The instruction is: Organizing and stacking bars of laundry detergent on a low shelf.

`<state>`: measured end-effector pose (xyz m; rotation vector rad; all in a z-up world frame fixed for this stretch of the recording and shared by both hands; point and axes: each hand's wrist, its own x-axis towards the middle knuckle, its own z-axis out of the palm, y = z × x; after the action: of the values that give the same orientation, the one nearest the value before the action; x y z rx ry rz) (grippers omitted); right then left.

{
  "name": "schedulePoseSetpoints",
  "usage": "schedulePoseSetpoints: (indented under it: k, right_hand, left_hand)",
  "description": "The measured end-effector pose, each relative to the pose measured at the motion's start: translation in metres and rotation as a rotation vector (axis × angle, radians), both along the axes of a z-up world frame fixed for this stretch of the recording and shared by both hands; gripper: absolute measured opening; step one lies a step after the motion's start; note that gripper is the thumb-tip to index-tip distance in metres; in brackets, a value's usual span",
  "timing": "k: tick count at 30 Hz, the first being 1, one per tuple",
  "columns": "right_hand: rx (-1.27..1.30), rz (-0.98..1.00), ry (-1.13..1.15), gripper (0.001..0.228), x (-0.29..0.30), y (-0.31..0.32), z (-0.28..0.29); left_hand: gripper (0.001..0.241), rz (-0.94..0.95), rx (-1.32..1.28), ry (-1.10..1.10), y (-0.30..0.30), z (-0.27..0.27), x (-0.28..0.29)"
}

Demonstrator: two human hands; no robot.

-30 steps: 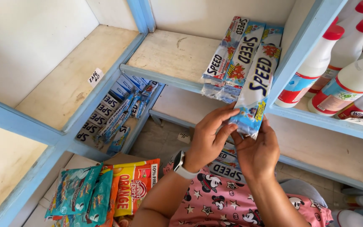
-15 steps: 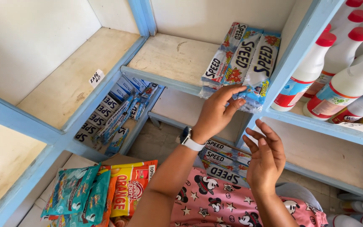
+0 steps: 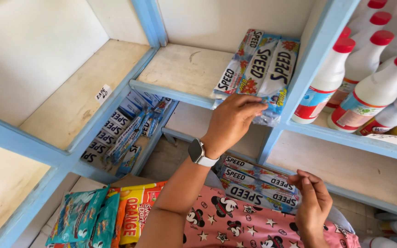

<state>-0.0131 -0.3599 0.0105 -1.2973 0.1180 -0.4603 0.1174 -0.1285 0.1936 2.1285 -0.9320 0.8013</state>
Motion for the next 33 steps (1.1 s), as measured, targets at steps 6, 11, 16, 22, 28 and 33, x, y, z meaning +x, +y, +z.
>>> schedulePoseSetpoints:
  k: [6, 11, 16, 22, 28, 33]
  right_hand:
    - [0.039, -0.066, 0.016, 0.020, -0.010, -0.020, -0.026]
    - [-0.042, -0.021, 0.023, 0.019, -0.007, -0.008, -0.019]
    - [-0.513, -0.066, -0.148, 0.022, 0.004, 0.016, 0.034]
    - [-1.202, -0.155, -0.363, 0.054, 0.049, 0.041, 0.108]
    - [-1.416, -0.169, -0.276, 0.081, 0.104, 0.057, 0.110]
    - [-1.499, -0.217, -0.234, 0.085, 0.128, 0.055, 0.088]
  left_hand:
    - [0.024, 0.018, -0.066, -0.019, -0.010, -0.007, 0.013]
    - [0.024, 0.076, -0.041, -0.094, -0.016, -0.012, 0.026]
    - [0.026, 0.095, -0.077, -0.090, -0.024, -0.017, 0.037]
    - [0.022, 0.145, -0.055, -0.132, -0.029, -0.022, 0.044]
    - [0.023, 0.161, -0.108, -0.129, -0.035, -0.028, 0.053]
    - [0.023, 0.172, -0.138, -0.100, -0.041, -0.023, 0.053]
